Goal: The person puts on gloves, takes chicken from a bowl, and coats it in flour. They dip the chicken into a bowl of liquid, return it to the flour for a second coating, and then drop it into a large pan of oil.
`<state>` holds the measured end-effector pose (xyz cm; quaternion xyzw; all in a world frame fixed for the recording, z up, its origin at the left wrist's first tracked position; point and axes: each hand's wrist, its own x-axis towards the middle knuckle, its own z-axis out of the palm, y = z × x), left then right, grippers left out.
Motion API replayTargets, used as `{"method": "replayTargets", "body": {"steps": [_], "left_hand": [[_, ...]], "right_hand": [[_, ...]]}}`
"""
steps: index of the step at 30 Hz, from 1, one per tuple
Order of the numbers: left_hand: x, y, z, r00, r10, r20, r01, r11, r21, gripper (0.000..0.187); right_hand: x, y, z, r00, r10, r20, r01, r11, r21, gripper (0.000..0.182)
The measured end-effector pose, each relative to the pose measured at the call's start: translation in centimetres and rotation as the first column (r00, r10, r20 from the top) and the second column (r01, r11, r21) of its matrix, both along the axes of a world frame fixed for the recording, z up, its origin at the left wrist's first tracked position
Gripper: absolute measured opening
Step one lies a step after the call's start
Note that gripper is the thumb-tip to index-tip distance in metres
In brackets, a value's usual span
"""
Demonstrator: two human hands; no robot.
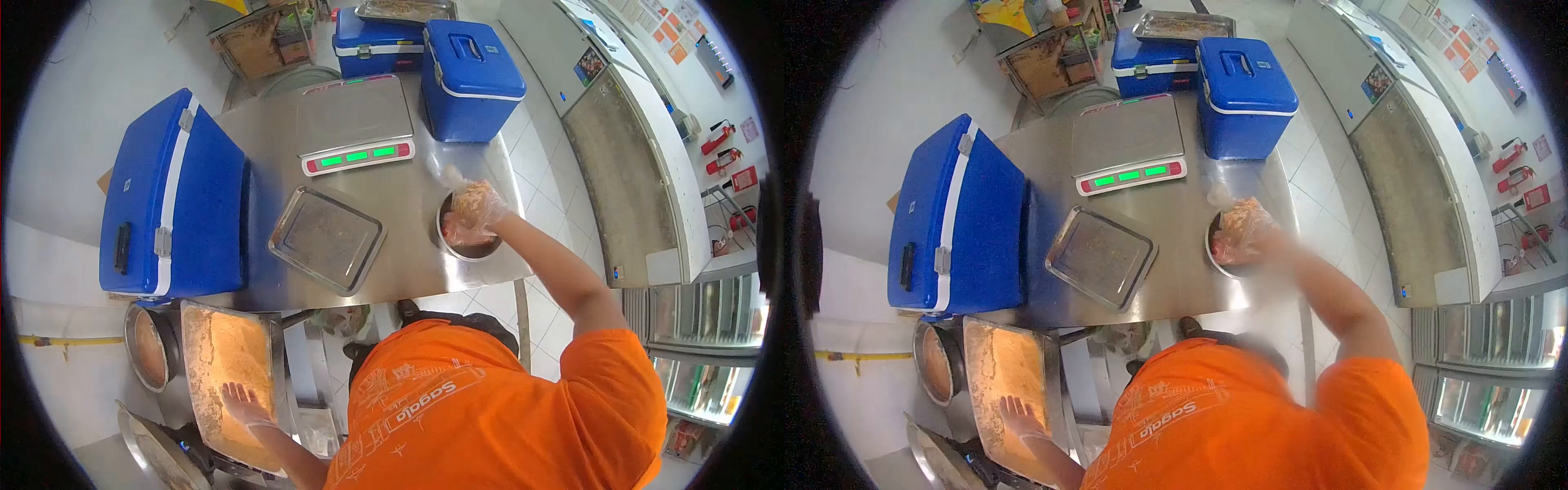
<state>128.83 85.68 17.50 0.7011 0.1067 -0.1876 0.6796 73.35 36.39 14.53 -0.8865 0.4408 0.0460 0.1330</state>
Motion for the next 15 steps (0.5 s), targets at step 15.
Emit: {"method": "replayTargets", "body": {"steps": [15], "left_hand": [[-1.8,0.3,0.6,1.000,-0.017,0.014,0.016,0.999,0.030,0.063]], "right_hand": [[2.3,-7.0,-3.8,0.805,0.400,-0.438,-0.284,0.908,0.308,0.048]]}}
